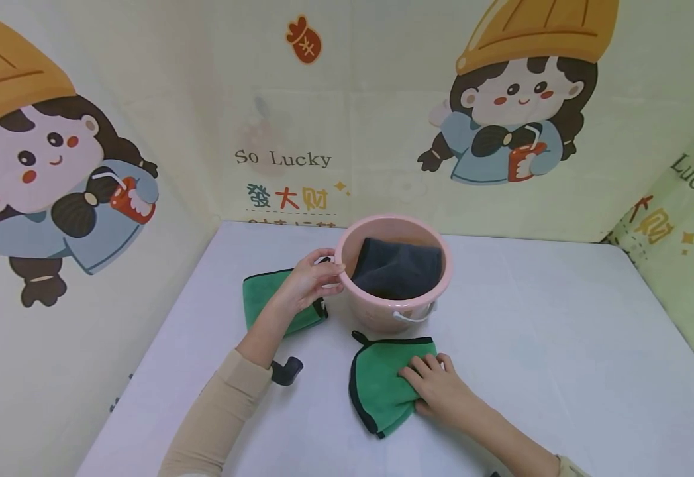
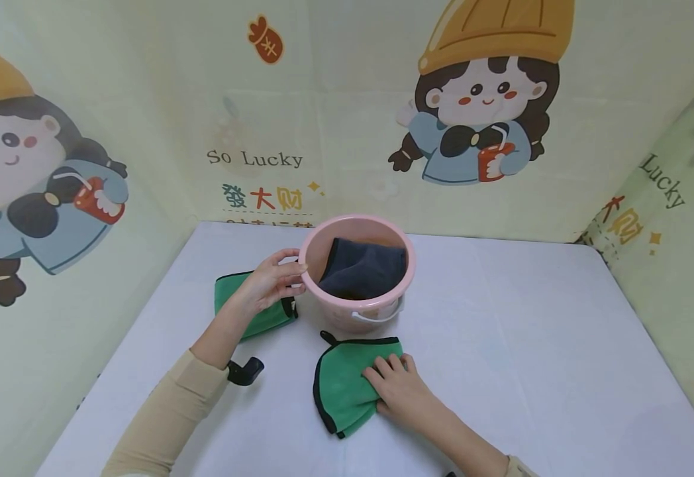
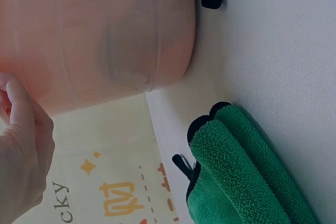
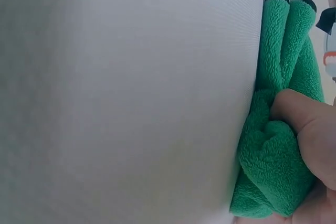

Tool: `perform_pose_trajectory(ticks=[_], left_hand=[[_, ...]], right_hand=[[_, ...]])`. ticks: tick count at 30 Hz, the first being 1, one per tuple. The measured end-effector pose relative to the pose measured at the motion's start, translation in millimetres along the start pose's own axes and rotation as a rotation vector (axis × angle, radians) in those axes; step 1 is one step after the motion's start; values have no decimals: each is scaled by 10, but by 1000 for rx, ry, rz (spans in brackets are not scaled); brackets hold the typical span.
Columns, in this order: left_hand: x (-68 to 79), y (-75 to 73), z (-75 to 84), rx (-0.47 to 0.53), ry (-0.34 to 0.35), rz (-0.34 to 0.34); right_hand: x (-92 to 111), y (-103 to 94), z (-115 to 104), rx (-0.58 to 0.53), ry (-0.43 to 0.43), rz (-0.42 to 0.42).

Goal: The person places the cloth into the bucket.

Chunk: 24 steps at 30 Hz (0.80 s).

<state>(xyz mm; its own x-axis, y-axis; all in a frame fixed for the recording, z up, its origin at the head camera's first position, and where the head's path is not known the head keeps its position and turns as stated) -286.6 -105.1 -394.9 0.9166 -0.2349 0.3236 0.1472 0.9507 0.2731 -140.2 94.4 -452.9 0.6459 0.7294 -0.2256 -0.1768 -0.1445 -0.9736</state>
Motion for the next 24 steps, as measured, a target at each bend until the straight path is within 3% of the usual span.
perform_pose_trajectory(ticks=[11, 24], left_hand=[[11, 9, 5, 6, -10, -7], [-2, 10, 5, 3, -18, 6]], right_hand=[[5, -23, 31, -3, 5, -24], [-2, -456, 167, 26, 9, 136]])
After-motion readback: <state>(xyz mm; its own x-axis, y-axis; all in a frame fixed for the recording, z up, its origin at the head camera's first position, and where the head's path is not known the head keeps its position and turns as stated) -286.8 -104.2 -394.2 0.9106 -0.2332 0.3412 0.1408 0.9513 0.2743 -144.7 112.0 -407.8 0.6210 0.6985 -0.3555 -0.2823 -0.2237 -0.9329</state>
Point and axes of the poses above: each hand's wrist, its own x-axis away from the middle knuckle, its own y-axis out of the palm, z = x × y, the point moved 7 cm from there along -x, towards the middle knuckle, and after that the axes turned 1 degree about x, right-handed, at the moved point
